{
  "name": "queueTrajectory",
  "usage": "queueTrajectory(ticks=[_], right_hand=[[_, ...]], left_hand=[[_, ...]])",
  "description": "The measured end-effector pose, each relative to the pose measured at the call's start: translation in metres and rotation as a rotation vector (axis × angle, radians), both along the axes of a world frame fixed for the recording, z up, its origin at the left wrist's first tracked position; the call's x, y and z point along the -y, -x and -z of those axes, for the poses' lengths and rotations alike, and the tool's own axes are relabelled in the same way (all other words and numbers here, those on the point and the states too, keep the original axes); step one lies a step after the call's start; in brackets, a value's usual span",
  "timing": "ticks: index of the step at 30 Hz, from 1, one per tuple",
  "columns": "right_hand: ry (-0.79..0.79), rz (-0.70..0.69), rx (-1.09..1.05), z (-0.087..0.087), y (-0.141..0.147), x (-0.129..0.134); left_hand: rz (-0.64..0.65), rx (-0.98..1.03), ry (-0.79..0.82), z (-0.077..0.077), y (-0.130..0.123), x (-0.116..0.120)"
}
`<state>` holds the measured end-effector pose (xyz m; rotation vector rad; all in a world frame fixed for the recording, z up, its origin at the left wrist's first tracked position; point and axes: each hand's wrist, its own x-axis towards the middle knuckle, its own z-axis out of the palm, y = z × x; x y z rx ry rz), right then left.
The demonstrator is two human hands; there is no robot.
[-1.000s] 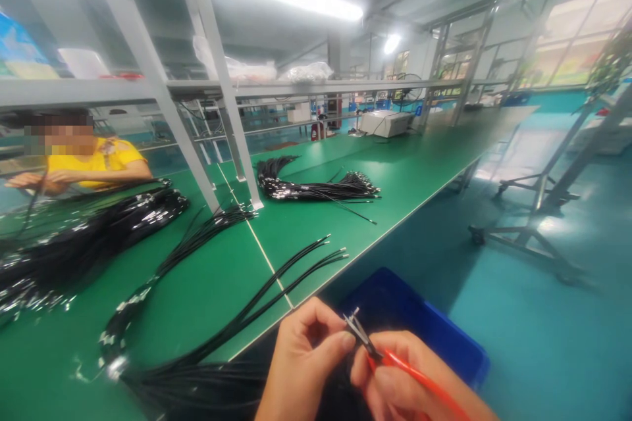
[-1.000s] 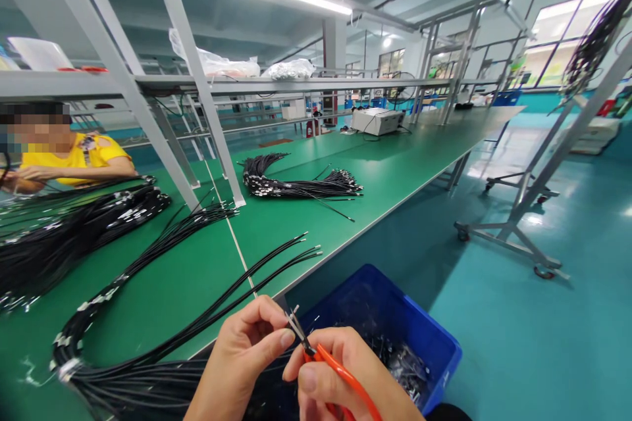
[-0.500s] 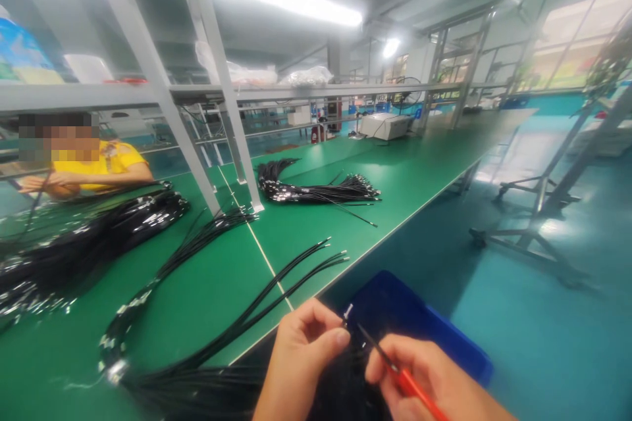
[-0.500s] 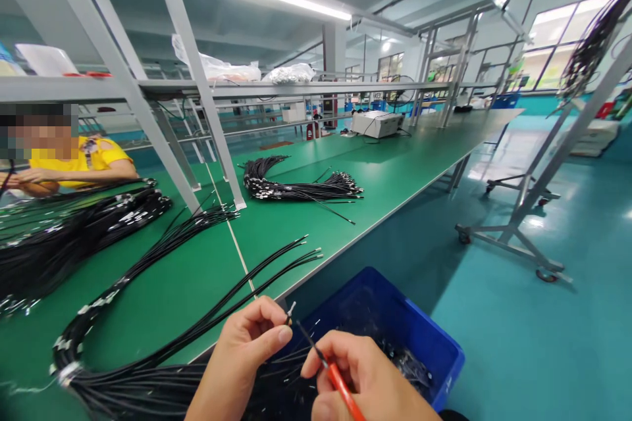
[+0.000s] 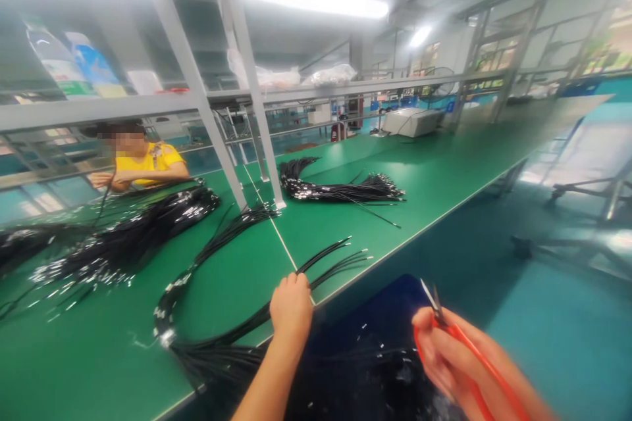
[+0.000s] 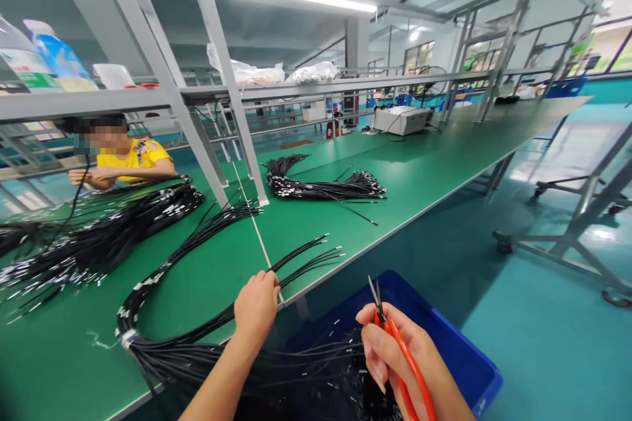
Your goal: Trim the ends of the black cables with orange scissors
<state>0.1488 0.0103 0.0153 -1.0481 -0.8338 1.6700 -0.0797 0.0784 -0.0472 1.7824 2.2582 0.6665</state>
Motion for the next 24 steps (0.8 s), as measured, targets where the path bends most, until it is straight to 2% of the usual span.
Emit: queueTrajectory(ticks=[5, 7, 10, 12, 16, 18, 20, 24], right_hand=[[-0.014, 0.053, -0.053, 0.01, -0.001, 0.001], [-0.03, 0.101, -0.041, 0.018, -0.002, -0.001], [-0.05, 0.187, -0.016, 0.031, 0.001, -0.005], [-0.068, 0.233, -0.008, 0.035, 0.008, -0.005], [-0.101, 0.313, -0.019, 0.03, 0.028, 0.0], [-0.097, 0.358, -0.041, 0.024, 0.036, 0.003], [-0.094, 0.411, -0.066, 0.019, 0.041, 0.006], [-0.149, 0.547, -0.124, 0.014, 0.046, 0.012]], left_hand=[[0.071, 0.063, -0.01, 0.0, 0.016, -0.003], [0.104, 0.149, -0.017, -0.006, 0.026, -0.005], [0.198, 0.311, -0.019, -0.024, 0.032, -0.006], [0.287, 0.393, -0.02, -0.039, 0.021, -0.003], [0.495, 0.509, -0.096, -0.064, -0.024, 0.021], [0.597, 0.533, -0.194, -0.065, -0.045, 0.035], [0.65, 0.521, -0.271, -0.059, -0.058, 0.047], [0.619, 0.578, -0.239, -0.041, -0.061, 0.061]])
